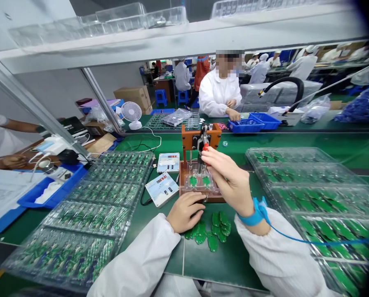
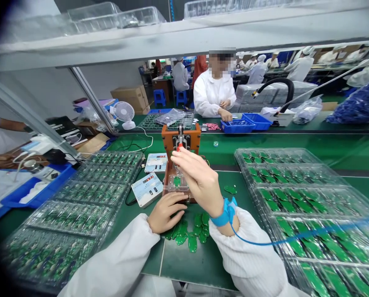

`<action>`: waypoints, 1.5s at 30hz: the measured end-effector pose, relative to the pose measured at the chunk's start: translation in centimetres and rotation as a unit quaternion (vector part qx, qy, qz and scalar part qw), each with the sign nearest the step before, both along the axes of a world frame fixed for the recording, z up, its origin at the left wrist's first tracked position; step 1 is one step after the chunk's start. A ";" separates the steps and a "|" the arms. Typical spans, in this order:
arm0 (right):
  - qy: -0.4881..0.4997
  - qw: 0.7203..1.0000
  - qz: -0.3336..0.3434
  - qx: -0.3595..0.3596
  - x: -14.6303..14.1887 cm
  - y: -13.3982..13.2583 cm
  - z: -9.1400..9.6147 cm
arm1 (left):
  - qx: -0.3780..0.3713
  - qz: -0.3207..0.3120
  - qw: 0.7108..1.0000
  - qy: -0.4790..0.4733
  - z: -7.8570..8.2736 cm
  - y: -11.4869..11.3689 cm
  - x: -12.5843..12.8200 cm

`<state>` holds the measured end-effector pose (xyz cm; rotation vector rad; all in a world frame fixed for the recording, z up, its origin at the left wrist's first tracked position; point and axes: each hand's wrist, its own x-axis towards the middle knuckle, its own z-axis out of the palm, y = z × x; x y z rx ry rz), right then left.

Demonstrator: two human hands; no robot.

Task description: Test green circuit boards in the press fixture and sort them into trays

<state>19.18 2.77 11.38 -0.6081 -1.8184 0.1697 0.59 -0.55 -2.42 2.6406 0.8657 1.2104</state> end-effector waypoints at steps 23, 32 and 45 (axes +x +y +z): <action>0.083 0.987 0.125 -0.051 -0.2 1.4 -2.1 | -0.362 0.004 0.931 -0.045 6.9 5.1 -6.6; 0.094 0.984 0.144 -0.056 0.0 1.5 -2.1 | -0.266 0.184 0.887 0.328 3.8 12.7 -13.0; 0.100 0.983 0.145 -0.057 0.0 1.4 -1.8 | -0.334 0.179 0.814 0.441 4.3 13.0 -11.7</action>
